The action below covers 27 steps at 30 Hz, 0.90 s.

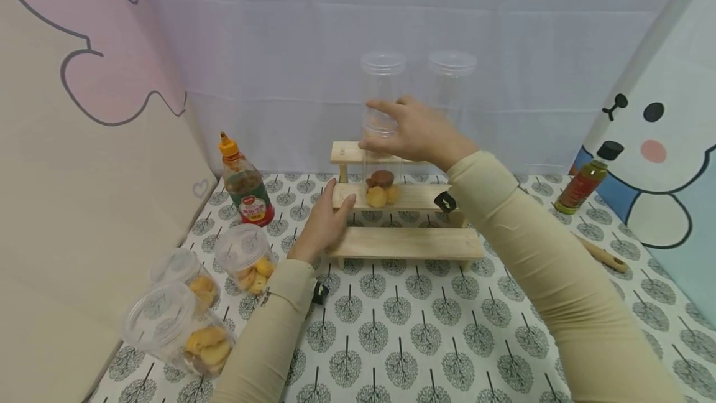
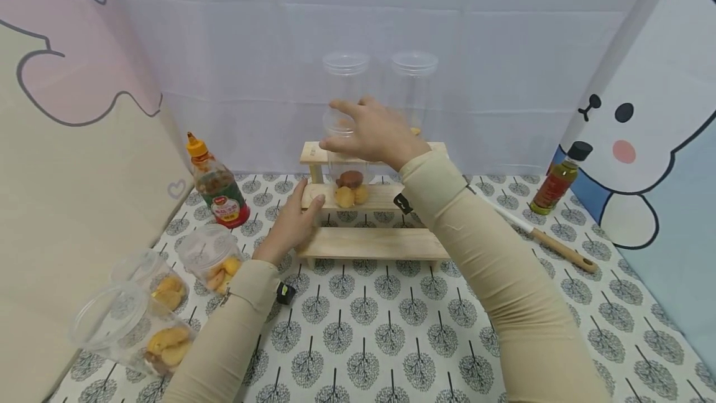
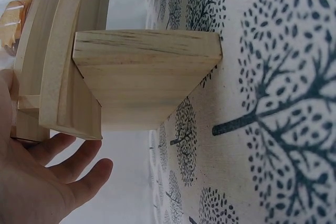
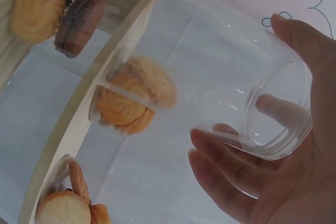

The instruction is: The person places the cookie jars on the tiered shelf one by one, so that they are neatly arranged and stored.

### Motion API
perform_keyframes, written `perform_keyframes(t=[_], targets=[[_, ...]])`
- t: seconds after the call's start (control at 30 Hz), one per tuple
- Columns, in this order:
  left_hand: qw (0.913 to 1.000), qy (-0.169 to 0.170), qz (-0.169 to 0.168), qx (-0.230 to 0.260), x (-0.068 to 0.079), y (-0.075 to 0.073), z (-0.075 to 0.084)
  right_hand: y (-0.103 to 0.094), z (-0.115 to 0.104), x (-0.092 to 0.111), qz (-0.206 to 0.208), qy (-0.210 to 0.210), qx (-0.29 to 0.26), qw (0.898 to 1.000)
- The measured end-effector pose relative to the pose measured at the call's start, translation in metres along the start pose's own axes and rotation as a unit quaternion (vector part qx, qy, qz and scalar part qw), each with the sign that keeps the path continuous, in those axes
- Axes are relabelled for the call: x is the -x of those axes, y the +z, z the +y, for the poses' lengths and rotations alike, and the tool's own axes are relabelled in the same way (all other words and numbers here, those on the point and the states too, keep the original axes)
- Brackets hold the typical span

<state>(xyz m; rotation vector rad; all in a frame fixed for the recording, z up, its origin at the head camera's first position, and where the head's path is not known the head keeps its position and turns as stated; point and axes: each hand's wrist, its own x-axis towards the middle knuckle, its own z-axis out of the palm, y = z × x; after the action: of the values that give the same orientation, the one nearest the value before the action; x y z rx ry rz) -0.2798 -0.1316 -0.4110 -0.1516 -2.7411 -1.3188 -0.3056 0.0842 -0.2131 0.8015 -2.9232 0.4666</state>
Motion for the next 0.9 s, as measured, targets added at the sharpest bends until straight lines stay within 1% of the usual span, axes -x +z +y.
perform_keyframes(t=[0.37, 0.57, 0.9], targets=[[1.0000, -0.009, -0.001, -0.001, 0.0016, -0.0003, 0.0001, 0.0011, -0.0022, -0.0004, -0.003, 0.000, -0.003, 1.000], [1.0000, -0.007, 0.002, -0.003, 0.0019, -0.0009, 0.0006, 0.0013, -0.0031, -0.0009, -0.003, 0.002, -0.009, 1.000], [1.0000, 0.000, 0.001, -0.009, 0.0008, -0.0011, -0.0014, 0.0022, -0.0033, -0.0013, -0.006, 0.003, 0.005, 1.000]])
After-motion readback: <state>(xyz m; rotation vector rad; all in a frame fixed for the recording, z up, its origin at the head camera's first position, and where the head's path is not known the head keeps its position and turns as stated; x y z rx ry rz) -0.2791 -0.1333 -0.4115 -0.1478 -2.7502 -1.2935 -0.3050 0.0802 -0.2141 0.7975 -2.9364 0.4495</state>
